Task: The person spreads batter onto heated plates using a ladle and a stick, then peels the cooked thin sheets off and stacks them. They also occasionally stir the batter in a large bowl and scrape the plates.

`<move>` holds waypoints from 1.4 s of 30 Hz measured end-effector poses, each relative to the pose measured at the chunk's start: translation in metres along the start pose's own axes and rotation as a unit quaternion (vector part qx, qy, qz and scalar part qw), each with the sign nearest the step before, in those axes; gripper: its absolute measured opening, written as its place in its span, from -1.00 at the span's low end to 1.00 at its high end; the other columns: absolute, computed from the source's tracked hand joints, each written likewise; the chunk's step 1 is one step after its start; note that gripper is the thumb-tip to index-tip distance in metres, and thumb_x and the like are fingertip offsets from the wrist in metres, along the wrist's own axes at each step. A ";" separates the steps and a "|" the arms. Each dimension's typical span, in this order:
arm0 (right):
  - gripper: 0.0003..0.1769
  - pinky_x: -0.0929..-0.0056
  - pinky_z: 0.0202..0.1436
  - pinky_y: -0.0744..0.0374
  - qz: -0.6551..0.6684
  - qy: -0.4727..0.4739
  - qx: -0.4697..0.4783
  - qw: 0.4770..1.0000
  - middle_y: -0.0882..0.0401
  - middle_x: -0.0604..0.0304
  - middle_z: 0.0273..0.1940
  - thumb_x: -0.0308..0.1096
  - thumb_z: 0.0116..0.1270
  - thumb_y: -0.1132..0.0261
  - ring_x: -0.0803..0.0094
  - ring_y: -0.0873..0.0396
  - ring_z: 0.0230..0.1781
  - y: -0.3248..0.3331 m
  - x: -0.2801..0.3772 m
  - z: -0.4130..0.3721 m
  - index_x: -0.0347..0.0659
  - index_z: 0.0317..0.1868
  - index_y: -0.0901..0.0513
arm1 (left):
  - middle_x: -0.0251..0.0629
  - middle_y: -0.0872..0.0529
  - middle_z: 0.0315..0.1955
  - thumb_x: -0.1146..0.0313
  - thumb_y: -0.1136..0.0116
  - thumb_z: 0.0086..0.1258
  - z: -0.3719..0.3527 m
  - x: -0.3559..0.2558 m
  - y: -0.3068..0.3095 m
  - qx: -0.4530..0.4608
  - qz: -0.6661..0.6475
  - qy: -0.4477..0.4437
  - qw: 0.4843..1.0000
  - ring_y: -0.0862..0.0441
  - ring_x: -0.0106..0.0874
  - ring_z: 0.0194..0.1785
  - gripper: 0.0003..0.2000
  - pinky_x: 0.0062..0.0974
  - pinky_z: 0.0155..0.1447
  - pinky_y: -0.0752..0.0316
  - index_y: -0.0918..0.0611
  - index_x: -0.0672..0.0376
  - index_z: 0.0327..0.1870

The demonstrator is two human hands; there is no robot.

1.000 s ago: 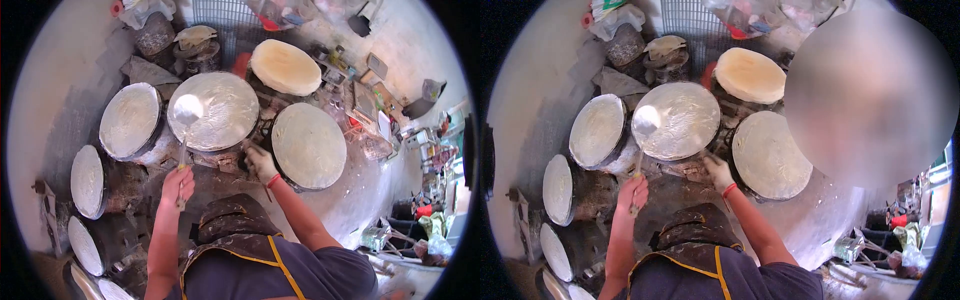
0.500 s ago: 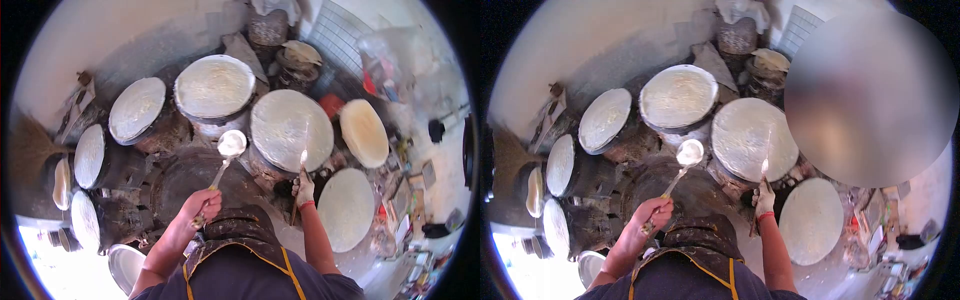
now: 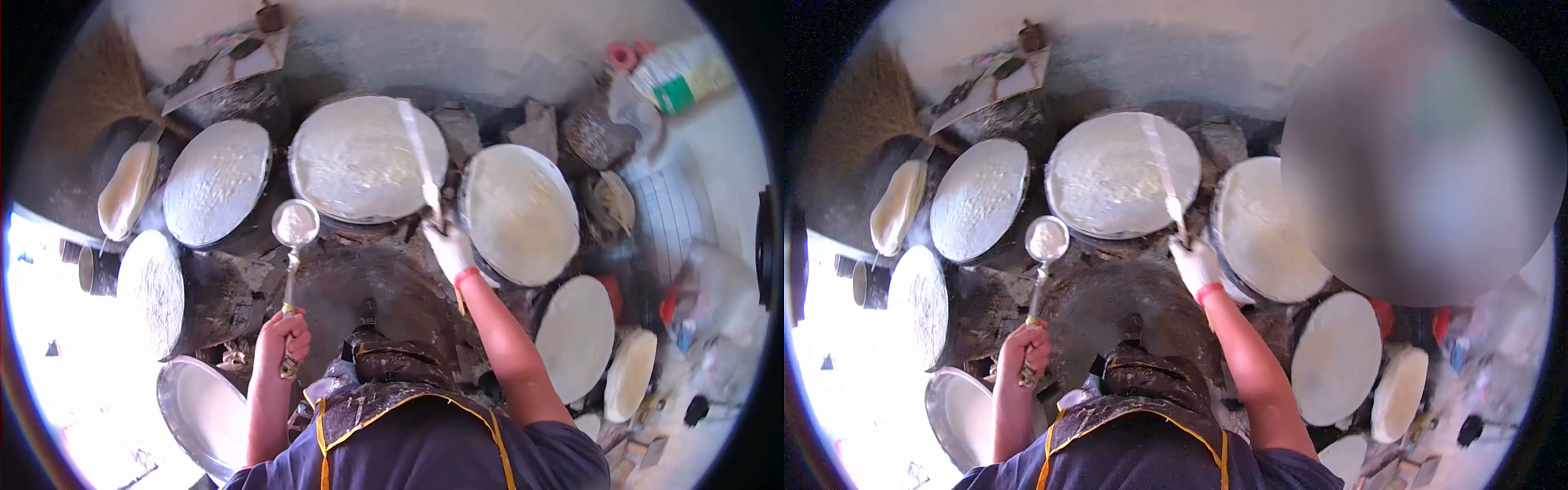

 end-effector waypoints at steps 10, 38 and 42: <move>-0.23 0.16 -0.21 -0.60 -0.285 0.137 0.181 0.931 -0.48 -0.08 0.01 0.20 0.01 -0.34 0.02 -0.62 -0.22 -0.216 0.186 0.078 -0.12 0.13 -0.42 | -0.38 -0.31 -0.62 0.55 0.08 0.31 -0.007 -0.080 0.055 -0.084 -0.079 -0.158 0.981 -0.17 -0.66 -0.76 -0.86 -0.72 -0.77 -0.10 -0.44 0.28 -0.13; -0.71 0.52 -0.46 -0.40 0.158 0.045 -0.027 0.986 -0.54 0.25 -0.48 -0.36 0.05 -0.38 0.55 -0.42 -0.55 0.073 0.195 0.207 -0.44 -0.31 -0.60 | -0.37 -0.32 -0.59 0.54 0.11 0.32 0.029 -0.087 0.051 -0.011 -0.100 -0.087 0.991 -0.16 -0.67 -0.73 -0.83 -0.73 -0.76 -0.11 -0.43 0.34 -0.10; -0.77 0.55 -0.40 -0.42 0.157 0.064 -0.067 0.983 -0.53 0.28 -0.46 -0.41 0.09 -0.34 0.56 -0.43 -0.52 0.152 0.176 0.222 -0.40 -0.28 -0.61 | -0.36 -0.33 -0.59 0.54 0.12 0.33 0.037 -0.088 0.041 0.010 -0.089 -0.072 0.993 -0.17 -0.66 -0.73 -0.83 -0.72 -0.76 -0.11 -0.43 0.34 -0.09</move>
Point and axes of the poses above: each hand's wrist, its own z-axis towards the middle knuckle, its own y-axis out of the back of the hand, x = y × z, the point moved 1 cm from there along z, towards the middle knuckle
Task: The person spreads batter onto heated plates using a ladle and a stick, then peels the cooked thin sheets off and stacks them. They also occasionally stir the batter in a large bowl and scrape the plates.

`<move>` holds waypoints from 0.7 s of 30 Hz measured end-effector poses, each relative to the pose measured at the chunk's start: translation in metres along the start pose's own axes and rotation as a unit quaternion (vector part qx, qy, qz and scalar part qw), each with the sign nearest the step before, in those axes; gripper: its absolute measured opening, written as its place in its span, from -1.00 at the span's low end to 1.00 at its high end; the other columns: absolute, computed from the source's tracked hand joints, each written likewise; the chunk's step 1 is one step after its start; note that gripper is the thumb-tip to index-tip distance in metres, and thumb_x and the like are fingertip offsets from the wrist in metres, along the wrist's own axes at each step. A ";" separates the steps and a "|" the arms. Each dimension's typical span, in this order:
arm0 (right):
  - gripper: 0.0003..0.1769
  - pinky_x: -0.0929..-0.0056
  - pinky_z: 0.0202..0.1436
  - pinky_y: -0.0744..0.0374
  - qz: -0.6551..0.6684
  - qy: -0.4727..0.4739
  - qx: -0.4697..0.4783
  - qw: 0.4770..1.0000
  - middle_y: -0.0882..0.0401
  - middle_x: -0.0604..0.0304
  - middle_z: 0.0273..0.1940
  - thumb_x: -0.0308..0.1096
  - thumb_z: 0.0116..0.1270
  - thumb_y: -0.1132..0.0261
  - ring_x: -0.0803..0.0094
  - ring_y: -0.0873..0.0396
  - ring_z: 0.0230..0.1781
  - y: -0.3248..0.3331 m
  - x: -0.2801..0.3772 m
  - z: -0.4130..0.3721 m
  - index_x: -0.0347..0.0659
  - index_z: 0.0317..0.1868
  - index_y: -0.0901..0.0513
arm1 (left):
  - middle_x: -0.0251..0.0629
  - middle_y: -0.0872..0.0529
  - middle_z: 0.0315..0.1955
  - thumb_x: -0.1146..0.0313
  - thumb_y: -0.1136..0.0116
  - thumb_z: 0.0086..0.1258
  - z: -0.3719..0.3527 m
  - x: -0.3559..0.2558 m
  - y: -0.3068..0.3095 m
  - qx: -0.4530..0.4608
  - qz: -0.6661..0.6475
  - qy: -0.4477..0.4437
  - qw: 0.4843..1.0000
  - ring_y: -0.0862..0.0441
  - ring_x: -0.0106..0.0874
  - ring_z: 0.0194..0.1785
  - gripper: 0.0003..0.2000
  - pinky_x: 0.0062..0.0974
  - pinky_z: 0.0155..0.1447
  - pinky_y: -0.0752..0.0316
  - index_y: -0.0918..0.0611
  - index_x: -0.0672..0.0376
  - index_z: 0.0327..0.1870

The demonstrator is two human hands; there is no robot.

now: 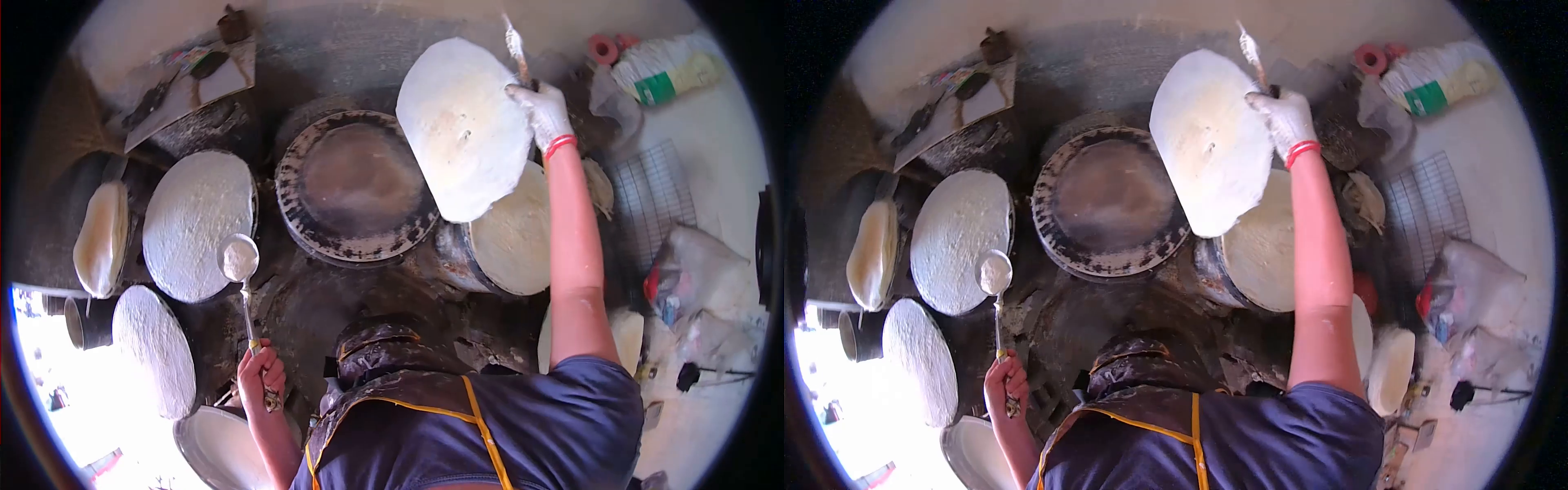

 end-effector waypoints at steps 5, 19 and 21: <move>-0.76 0.55 -0.40 -0.42 -0.178 0.113 -0.093 0.973 -0.53 0.25 -0.47 -0.35 0.09 -0.36 0.57 -0.42 -0.51 0.119 0.015 0.022 -0.34 -0.29 -0.61 | -0.37 -0.33 -0.58 0.55 0.11 0.32 0.018 0.000 -0.015 0.014 0.036 0.020 0.999 -0.17 -0.66 -0.73 -0.83 -0.71 -0.76 -0.10 -0.44 0.35 -0.09; -0.96 0.20 -0.46 -0.52 -0.559 0.089 -0.049 0.823 -0.52 0.20 -0.45 -0.34 0.09 -0.22 0.21 -0.58 -0.49 0.057 -0.152 -0.146 -0.01 -0.45 -0.61 | -0.38 -0.33 -0.59 0.54 0.13 0.38 0.050 0.013 -0.068 0.084 0.067 0.115 0.988 -0.17 -0.66 -0.73 -0.82 -0.70 -0.77 -0.11 -0.44 0.37 -0.07; -0.91 0.21 -0.48 -0.52 -0.527 0.079 -0.045 0.845 -0.54 0.17 -0.44 -0.28 0.13 -0.21 0.22 -0.57 -0.54 0.032 -0.187 -0.164 -0.06 -0.44 -0.61 | -0.37 -0.33 -0.59 0.54 0.13 0.38 0.049 0.014 -0.075 0.076 0.071 0.120 0.987 -0.18 -0.66 -0.73 -0.82 -0.70 -0.77 -0.12 -0.44 0.37 -0.06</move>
Point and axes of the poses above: each hand's wrist, its own z-axis towards the middle knuckle, its own y-axis out of the back of the hand, x = y × z, the point moved 1 cm from there along z, towards the middle knuckle
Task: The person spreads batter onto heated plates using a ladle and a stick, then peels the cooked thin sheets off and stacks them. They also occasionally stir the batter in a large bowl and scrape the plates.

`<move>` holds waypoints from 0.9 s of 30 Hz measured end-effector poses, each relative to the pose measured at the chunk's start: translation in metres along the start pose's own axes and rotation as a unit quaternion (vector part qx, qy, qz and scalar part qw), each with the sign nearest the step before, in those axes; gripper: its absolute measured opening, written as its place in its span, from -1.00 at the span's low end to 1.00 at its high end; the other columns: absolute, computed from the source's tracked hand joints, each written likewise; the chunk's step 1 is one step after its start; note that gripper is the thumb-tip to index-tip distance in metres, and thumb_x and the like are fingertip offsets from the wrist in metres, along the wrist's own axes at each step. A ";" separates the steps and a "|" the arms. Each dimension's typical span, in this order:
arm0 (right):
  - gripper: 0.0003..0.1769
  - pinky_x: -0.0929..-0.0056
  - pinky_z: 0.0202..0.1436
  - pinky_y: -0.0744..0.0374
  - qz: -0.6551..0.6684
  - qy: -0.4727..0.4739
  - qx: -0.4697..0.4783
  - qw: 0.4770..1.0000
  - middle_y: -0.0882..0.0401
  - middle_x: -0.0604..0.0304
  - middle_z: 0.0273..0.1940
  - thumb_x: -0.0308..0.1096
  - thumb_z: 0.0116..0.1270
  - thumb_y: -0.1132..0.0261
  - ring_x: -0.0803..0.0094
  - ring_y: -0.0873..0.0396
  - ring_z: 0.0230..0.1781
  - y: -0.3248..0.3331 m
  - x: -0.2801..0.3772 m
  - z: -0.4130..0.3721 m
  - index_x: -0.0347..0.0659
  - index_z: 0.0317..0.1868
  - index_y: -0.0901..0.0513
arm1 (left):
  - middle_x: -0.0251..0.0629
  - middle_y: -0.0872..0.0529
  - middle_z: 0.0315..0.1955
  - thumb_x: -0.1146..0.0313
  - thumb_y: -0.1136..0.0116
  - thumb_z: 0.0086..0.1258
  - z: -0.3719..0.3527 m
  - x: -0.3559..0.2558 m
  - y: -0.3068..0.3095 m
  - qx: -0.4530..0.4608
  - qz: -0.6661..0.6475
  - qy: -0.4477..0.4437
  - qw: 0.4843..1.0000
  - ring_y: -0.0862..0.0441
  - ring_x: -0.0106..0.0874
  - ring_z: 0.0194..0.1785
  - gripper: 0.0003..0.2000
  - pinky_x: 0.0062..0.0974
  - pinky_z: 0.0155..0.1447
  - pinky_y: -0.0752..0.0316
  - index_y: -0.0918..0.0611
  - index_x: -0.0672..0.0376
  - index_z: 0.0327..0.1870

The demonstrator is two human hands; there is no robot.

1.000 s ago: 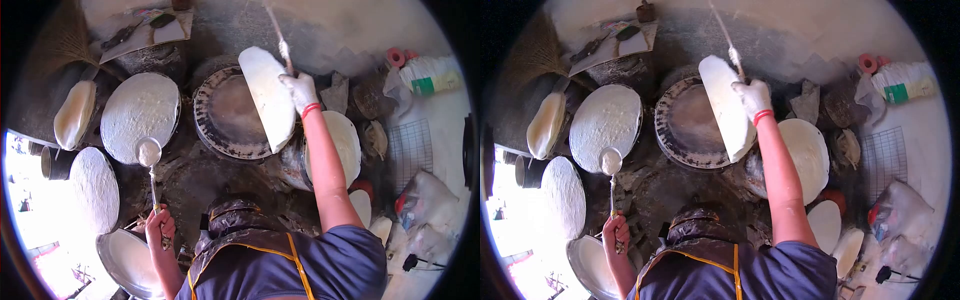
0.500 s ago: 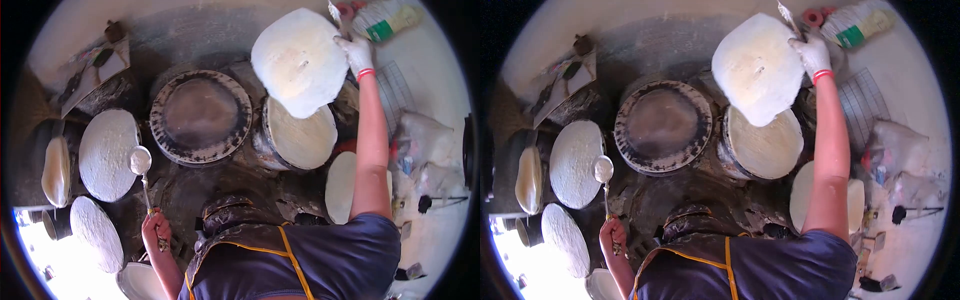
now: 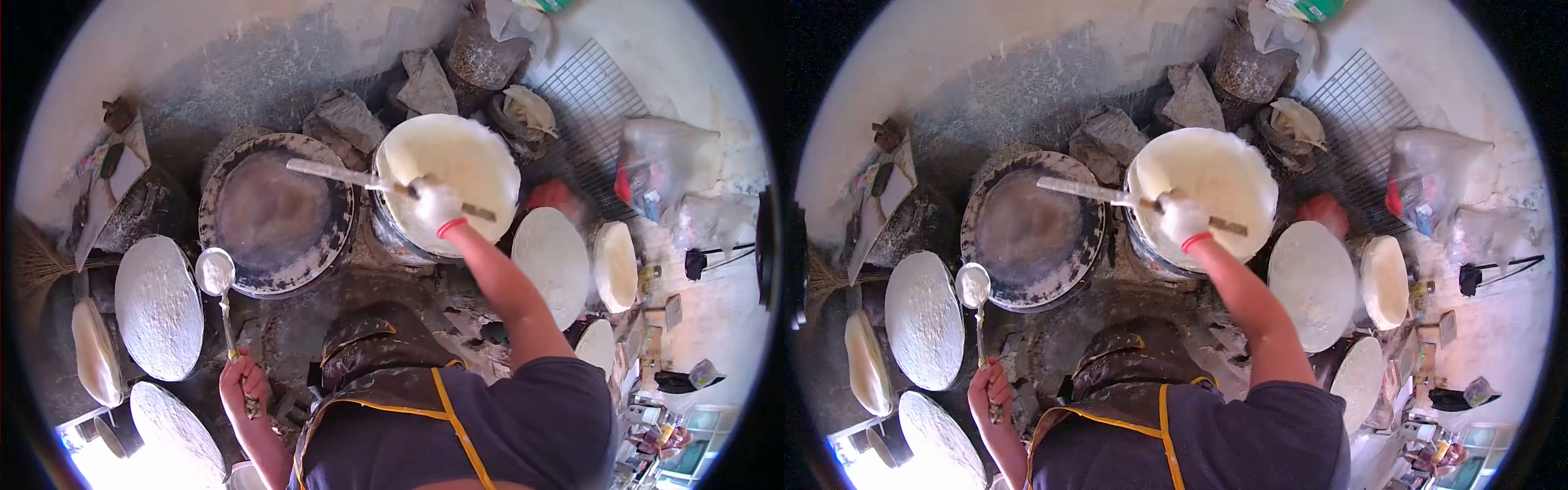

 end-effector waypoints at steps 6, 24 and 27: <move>-0.72 0.21 -0.49 -0.52 0.034 -0.055 0.010 0.998 -0.54 0.12 -0.46 -0.05 0.09 -0.31 0.19 -0.58 -0.54 -0.033 0.030 -0.005 -0.08 -0.40 -0.60 | -0.37 -0.33 -0.58 0.53 0.14 0.39 -0.003 0.000 0.001 -0.013 0.014 -0.014 1.000 -0.19 -0.65 -0.72 -0.81 -0.69 -0.76 -0.13 -0.43 0.38 -0.04; -0.81 0.31 -0.49 -0.46 0.333 -0.248 -0.013 0.910 -0.57 0.15 -0.55 -0.23 0.19 -0.26 0.29 -0.51 -0.61 -0.021 -0.065 0.011 -0.20 -0.36 -0.62 | -0.36 -0.33 -0.59 0.55 0.10 0.35 -0.008 0.012 0.002 -0.047 0.044 -0.034 0.997 -0.17 -0.66 -0.74 -0.84 -0.71 -0.78 -0.10 -0.46 0.37 -0.10; -0.87 0.49 -0.61 -0.34 0.442 -0.304 -0.006 0.844 -0.42 0.38 -0.63 -0.36 0.15 -0.30 0.58 -0.32 -0.70 0.050 -0.097 0.027 -0.25 -0.35 -0.61 | -0.36 -0.34 -0.60 0.56 0.09 0.34 -0.004 0.020 -0.006 -0.050 0.075 -0.048 0.995 -0.17 -0.65 -0.74 -0.84 -0.71 -0.78 -0.08 -0.45 0.37 -0.10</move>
Point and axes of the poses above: each hand's wrist, its own z-axis towards the middle knuckle, its own y-axis out of the back of the hand, x = y × z, the point moved 1 cm from there along z, towards the middle knuckle
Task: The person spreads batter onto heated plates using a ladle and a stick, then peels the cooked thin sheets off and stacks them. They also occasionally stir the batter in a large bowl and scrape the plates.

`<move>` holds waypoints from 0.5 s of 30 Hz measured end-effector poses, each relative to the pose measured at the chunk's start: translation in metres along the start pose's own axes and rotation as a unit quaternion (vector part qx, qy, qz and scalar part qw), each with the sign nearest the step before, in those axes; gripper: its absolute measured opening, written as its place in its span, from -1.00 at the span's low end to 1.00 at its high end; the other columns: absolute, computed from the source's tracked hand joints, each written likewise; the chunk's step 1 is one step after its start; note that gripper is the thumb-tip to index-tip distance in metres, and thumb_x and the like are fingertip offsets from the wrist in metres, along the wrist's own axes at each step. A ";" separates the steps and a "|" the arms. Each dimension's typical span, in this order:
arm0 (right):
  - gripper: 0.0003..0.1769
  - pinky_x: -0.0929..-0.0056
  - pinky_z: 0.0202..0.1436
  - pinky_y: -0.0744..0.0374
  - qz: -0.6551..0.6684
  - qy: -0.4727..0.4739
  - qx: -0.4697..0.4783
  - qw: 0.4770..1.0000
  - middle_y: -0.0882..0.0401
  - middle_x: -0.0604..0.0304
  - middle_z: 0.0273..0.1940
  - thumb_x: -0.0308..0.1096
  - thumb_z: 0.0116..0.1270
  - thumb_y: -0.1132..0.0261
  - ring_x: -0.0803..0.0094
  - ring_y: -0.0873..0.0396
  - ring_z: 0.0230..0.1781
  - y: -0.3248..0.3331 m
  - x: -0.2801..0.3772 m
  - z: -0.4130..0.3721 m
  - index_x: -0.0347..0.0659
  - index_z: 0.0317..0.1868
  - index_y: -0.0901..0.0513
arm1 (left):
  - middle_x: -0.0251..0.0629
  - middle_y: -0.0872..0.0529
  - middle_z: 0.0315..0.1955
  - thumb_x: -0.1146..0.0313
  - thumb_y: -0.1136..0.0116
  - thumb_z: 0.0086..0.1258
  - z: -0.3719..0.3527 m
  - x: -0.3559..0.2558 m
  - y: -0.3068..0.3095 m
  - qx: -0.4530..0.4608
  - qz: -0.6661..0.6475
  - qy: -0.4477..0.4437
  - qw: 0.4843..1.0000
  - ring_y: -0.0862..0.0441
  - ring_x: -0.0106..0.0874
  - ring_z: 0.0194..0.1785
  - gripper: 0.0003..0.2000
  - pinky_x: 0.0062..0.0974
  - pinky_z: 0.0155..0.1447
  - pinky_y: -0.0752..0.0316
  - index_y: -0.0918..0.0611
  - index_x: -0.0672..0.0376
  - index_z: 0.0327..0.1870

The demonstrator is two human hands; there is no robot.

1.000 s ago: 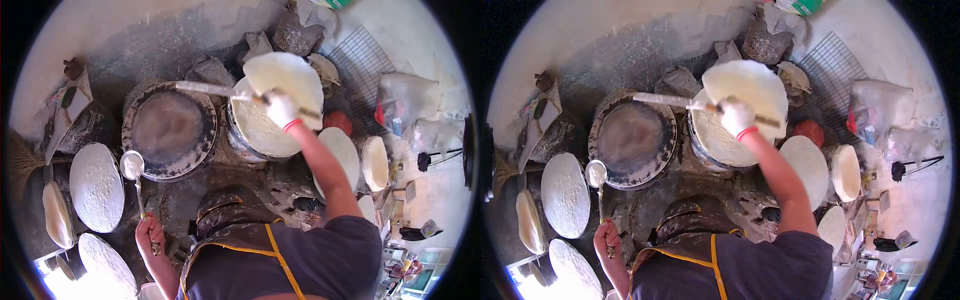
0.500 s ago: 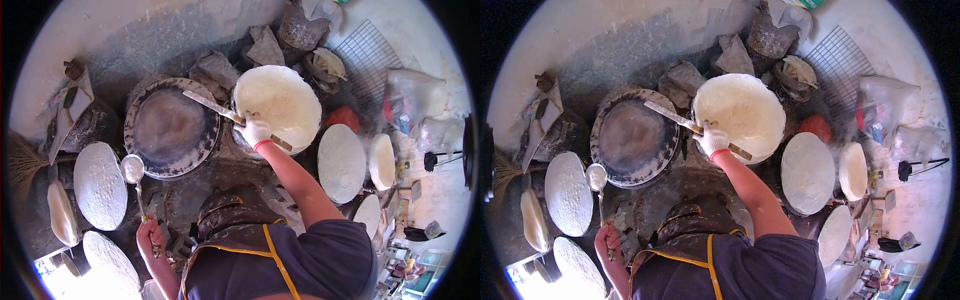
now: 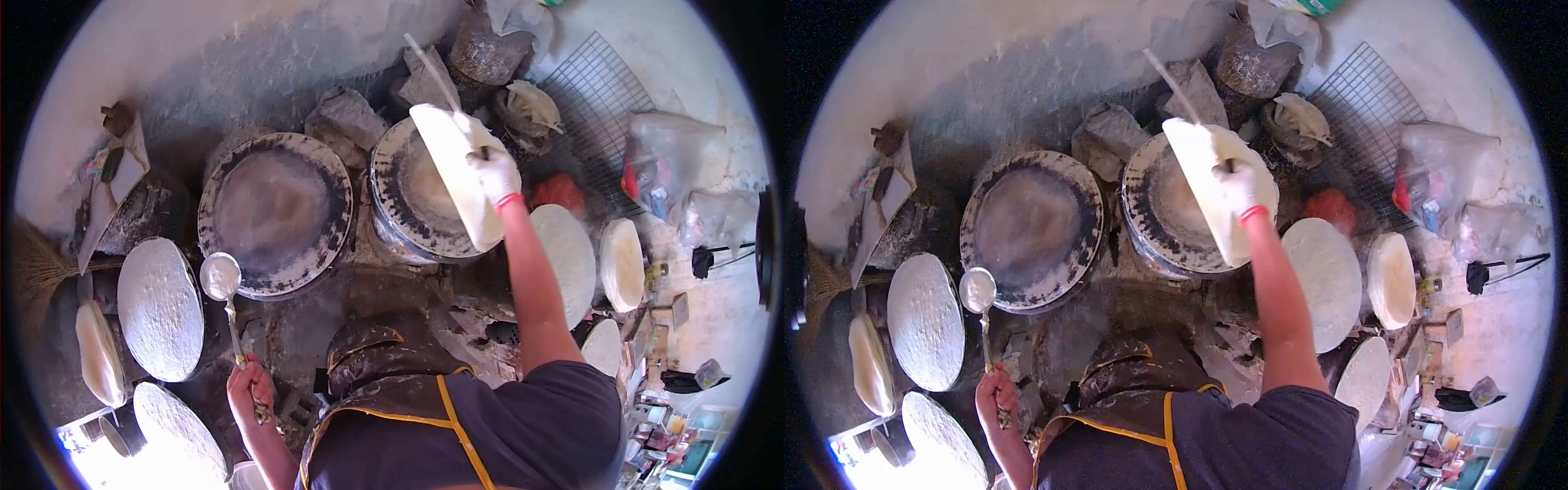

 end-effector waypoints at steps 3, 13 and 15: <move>-0.82 0.53 -0.62 -0.31 -0.004 -0.017 0.015 1.000 -0.44 0.38 -0.59 -0.36 0.11 -0.33 0.62 -0.32 -0.70 0.071 0.009 0.036 -0.29 -0.33 -0.62 | -0.36 -0.34 -0.61 0.58 0.07 0.31 -0.005 0.012 -0.017 -0.005 0.014 0.003 1.000 -0.17 -0.65 -0.75 -0.83 -0.70 -0.78 -0.07 -0.45 0.37 -0.10; -0.68 0.52 -0.22 -0.54 0.104 0.075 -0.140 0.982 -0.61 0.19 -0.30 -0.39 0.14 -0.36 0.46 -0.57 -0.35 0.360 0.040 0.048 -0.36 -0.11 -0.59 | -0.38 -0.33 -0.60 0.54 0.09 0.34 -0.025 0.116 -0.082 0.064 0.054 0.017 0.996 -0.17 -0.66 -0.74 -0.83 -0.70 -0.76 -0.10 -0.44 0.37 -0.09; -0.64 0.50 -0.15 -0.57 0.211 0.106 -0.179 0.955 -0.63 0.11 -0.23 -0.37 0.16 -0.33 0.39 -0.60 -0.28 0.449 0.021 0.025 -0.38 -0.05 -0.57 | -0.38 -0.33 -0.60 0.53 0.10 0.34 -0.035 0.149 -0.105 0.071 0.059 0.031 0.995 -0.18 -0.65 -0.74 -0.83 -0.70 -0.76 -0.10 -0.44 0.37 -0.10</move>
Point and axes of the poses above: each hand's wrist, its own z-axis towards the middle knuckle, its own y-axis out of the back of the hand, x = y × z, the point moved 1 cm from there along z, towards the middle knuckle
